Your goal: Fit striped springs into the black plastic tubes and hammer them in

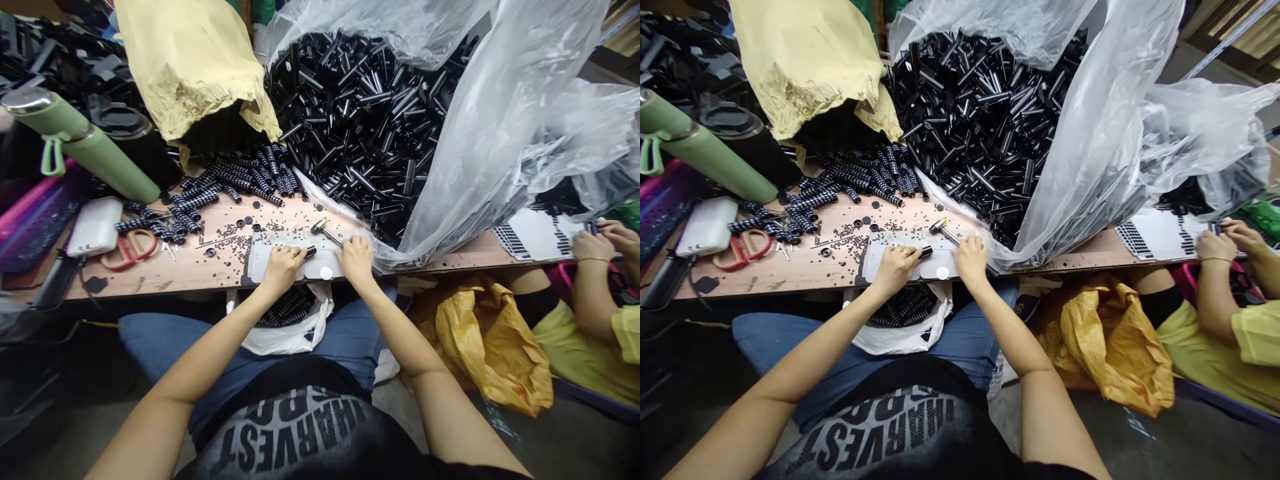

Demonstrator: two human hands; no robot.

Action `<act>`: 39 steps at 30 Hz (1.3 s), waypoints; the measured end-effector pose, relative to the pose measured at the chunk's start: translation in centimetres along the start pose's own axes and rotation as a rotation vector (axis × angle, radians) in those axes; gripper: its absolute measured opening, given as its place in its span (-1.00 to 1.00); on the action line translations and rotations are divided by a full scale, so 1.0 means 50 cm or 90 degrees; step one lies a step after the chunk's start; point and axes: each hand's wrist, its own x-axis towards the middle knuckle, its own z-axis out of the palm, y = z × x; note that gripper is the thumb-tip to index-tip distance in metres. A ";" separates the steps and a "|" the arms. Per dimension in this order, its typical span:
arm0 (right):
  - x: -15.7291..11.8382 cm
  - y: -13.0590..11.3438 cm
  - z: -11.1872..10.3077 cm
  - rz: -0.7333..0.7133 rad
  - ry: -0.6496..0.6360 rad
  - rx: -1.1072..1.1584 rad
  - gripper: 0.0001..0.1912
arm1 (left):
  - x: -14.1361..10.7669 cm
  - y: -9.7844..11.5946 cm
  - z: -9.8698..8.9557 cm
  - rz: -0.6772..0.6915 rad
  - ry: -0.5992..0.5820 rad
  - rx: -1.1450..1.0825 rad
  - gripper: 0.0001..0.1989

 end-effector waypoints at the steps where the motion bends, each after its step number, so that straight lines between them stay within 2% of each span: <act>1: 0.003 0.017 -0.015 0.040 -0.019 -0.039 -0.70 | -0.003 -0.004 -0.002 0.015 0.007 0.029 -0.63; 3: -0.006 0.036 -0.037 0.068 -0.058 -0.039 -0.73 | -0.010 -0.008 -0.003 0.028 0.018 0.064 -0.61; 5: -0.037 0.037 -0.046 0.064 -0.043 0.034 -0.66 | -0.016 -0.010 -0.001 0.029 0.022 0.077 -0.58; 8: -0.098 0.021 -0.046 0.041 -0.024 0.084 -0.62 | -0.021 -0.007 0.006 0.019 0.015 0.081 -0.55; 11: -0.133 0.000 -0.052 0.033 -0.094 0.038 -0.68 | -0.022 0.014 0.013 0.001 -0.004 0.095 -0.54; 12: -0.137 -0.008 -0.059 0.025 -0.095 0.042 -0.68 | -0.022 0.025 0.017 -0.002 -0.009 0.102 -0.54; 15: -0.140 -0.043 -0.081 -0.028 -0.008 0.123 -0.61 | -0.024 0.062 0.032 -0.007 -0.023 0.110 -0.43; 17: -0.141 -0.073 -0.084 -0.087 0.008 0.143 -0.58 | -0.027 0.075 0.043 -0.004 -0.030 0.100 -0.35; 21: -0.145 -0.116 -0.061 -0.153 -0.160 0.035 -0.63 | -0.021 0.062 0.054 0.010 -0.025 0.079 -0.42; 22: -0.145 -0.118 -0.056 -0.145 -0.191 0.021 -0.64 | -0.015 0.057 0.052 0.010 -0.027 0.069 -0.44; 24: -0.138 -0.112 -0.054 -0.121 -0.193 0.034 -0.64 | 0.001 0.055 0.041 -0.023 -0.035 0.041 -0.49; 27: -0.110 -0.084 -0.062 -0.076 -0.115 0.062 -0.65 | 0.013 0.070 0.010 -0.097 -0.064 0.003 -0.61; 29: -0.079 -0.054 -0.064 -0.040 -0.071 0.034 -0.66 | 0.009 0.069 -0.019 -0.071 -0.086 -0.028 -0.69; 31: -0.046 -0.015 -0.057 -0.004 -0.051 -0.018 -0.67 | 0.005 0.033 -0.054 -0.041 -0.066 -0.046 -0.75; 32: -0.030 0.006 -0.051 0.009 -0.044 -0.045 -0.68 | 0.008 -0.003 -0.074 -0.067 -0.026 -0.034 -0.73; 35: 0.011 0.066 -0.022 0.013 -0.011 -0.112 -0.70 | 0.039 -0.159 -0.143 -0.248 0.128 0.121 -0.70; 37: 0.033 0.093 0.003 -0.008 0.018 -0.147 -0.72 | 0.069 -0.265 -0.189 -0.313 0.120 0.231 -0.70; 39: 0.050 0.103 0.021 -0.018 0.029 -0.165 -0.73 | 0.093 -0.341 -0.220 -0.322 0.049 0.288 -0.70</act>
